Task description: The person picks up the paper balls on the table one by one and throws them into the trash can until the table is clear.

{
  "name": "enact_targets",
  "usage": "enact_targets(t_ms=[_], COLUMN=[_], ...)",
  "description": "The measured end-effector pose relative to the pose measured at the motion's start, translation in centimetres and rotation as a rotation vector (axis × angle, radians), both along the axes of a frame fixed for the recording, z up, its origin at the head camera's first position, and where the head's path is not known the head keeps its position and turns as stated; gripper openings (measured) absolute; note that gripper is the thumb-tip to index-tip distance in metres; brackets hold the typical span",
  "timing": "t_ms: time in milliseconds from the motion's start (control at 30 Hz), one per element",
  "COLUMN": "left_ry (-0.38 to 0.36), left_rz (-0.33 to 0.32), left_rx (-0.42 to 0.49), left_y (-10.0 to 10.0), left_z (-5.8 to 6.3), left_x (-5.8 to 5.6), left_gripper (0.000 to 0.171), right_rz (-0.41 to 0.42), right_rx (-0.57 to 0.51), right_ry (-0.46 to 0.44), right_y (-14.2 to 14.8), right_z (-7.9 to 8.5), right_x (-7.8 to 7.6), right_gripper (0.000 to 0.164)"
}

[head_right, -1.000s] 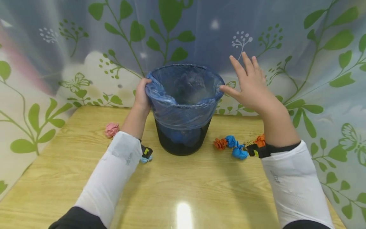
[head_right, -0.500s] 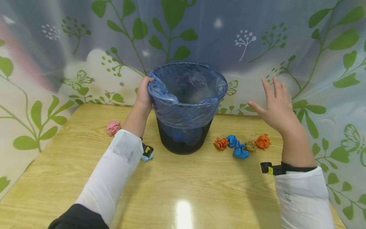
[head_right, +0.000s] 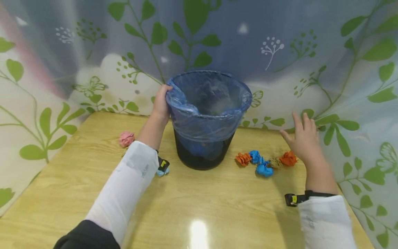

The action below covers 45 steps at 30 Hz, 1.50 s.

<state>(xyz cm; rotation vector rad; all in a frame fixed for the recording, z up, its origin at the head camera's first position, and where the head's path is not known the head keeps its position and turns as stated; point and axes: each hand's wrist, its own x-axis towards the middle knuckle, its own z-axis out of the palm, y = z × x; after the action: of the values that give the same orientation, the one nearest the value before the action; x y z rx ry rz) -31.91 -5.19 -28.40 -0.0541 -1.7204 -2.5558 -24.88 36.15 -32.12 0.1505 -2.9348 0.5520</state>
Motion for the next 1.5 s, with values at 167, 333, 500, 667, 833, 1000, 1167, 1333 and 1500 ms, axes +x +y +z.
enact_targets(t_ms=[167,333,500,667,833,1000,1167,1333,1500], left_ry=[0.01,0.038,0.054,0.054,0.042,0.039,0.053,0.056,0.063], left_rz=[0.005,0.034,0.043,0.029,0.012,0.012,0.026,0.039,0.044], left_rx=[-0.046,-0.081,-0.074,-0.056,-0.06,-0.079,-0.088,-0.098,-0.109], left_y=[0.4,0.2,-0.2,-0.3,-0.3,-0.3,-0.2,-0.3,-0.3], left_z=[-0.3,-0.4,-0.1,0.0,0.0,0.0,-0.1,-0.2,-0.2], left_x=[0.0,-0.3,-0.4,-0.4,-0.3,-0.2,-0.2,-0.2,-0.3], left_gripper=[0.055,0.053,0.043,0.042,0.046,0.053,0.053,0.05,0.049], right_rz=[-0.024,-0.037,-0.047,-0.043,-0.053,-0.051,-0.028,-0.017,-0.008], right_rx=[-0.016,-0.023,0.004,0.035,-0.009,0.005,0.027,0.037,0.043], right_ry=[-0.024,-0.091,-0.15,-0.157,-0.201,-0.234,-0.248,-0.266,-0.294], right_y=[1.1,2.2,3.0,3.5,4.3,4.8,4.8,4.6,4.2], right_z=[-2.5,-4.3,-5.7,-6.7,-7.8,-8.8,-9.4,-9.7,-9.8], right_x=[0.2,-0.5,-1.3,-1.7,-1.9,-2.1,-2.3,-2.5,-2.7], right_gripper=[0.078,0.08,0.074,0.071,0.071,0.071,0.067,0.063,0.065])
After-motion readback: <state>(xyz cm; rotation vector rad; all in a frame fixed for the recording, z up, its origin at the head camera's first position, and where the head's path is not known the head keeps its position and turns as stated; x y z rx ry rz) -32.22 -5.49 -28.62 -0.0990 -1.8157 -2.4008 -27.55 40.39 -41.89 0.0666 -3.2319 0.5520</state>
